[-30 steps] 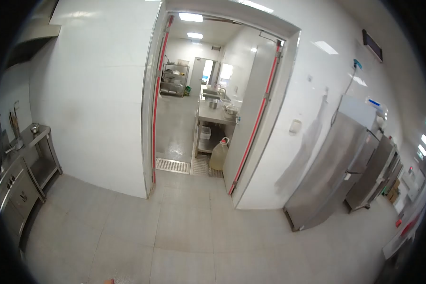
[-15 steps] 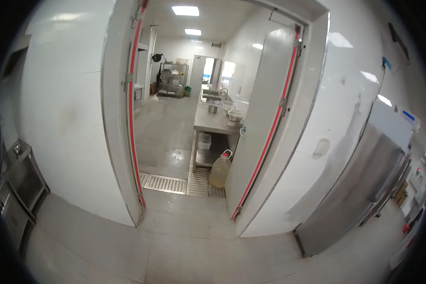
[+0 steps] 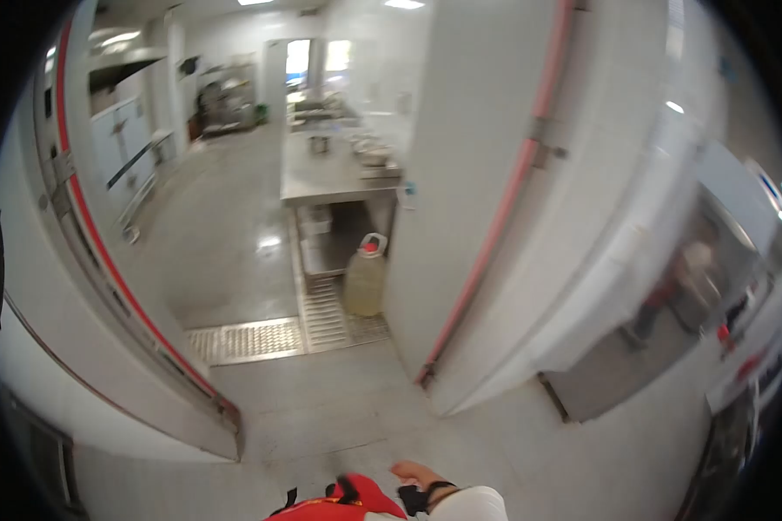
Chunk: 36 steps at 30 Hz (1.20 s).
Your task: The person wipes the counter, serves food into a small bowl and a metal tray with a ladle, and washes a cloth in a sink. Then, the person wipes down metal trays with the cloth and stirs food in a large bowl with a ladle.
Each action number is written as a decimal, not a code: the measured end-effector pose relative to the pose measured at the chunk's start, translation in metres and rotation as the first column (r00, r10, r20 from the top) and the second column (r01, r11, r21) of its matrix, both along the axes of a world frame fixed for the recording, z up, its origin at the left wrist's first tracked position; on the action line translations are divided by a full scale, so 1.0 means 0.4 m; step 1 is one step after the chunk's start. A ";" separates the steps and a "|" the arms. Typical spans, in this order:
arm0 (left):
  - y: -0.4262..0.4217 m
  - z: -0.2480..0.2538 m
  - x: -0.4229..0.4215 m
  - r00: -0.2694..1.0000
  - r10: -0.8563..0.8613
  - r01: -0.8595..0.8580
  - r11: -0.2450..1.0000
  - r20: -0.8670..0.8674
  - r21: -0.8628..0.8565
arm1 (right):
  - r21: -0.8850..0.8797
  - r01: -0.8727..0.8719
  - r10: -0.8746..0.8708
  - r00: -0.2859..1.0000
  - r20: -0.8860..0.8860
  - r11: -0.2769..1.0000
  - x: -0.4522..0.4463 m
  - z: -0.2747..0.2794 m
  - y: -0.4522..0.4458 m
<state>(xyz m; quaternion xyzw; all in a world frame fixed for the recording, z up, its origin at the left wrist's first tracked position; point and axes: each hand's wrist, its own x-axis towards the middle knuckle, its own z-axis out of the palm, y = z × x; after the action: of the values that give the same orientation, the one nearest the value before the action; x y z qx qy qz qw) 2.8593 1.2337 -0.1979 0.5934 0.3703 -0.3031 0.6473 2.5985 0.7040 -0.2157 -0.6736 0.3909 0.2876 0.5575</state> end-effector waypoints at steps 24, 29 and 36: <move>-0.677 -0.088 0.859 0.947 0.079 -0.049 0.993 -0.312 0.104 | -0.234 -0.442 0.500 0.746 0.440 0.866 1.753 0.228 -0.601; -0.830 -0.118 1.242 0.970 0.004 0.011 0.998 -0.243 0.059 | 0.011 -0.763 0.761 0.645 0.062 0.646 1.967 0.219 -0.658; -1.311 0.171 1.916 0.965 -0.253 0.246 0.964 0.066 0.097 | 0.168 -0.411 0.437 0.884 -0.166 0.896 2.210 0.084 -0.989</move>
<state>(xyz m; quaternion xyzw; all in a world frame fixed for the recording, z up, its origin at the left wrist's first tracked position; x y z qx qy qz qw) 3.6256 0.7093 -0.1293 0.6746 0.2802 -0.3420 0.5911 3.4823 0.3085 -0.1822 -0.6732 0.2686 0.4931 0.4811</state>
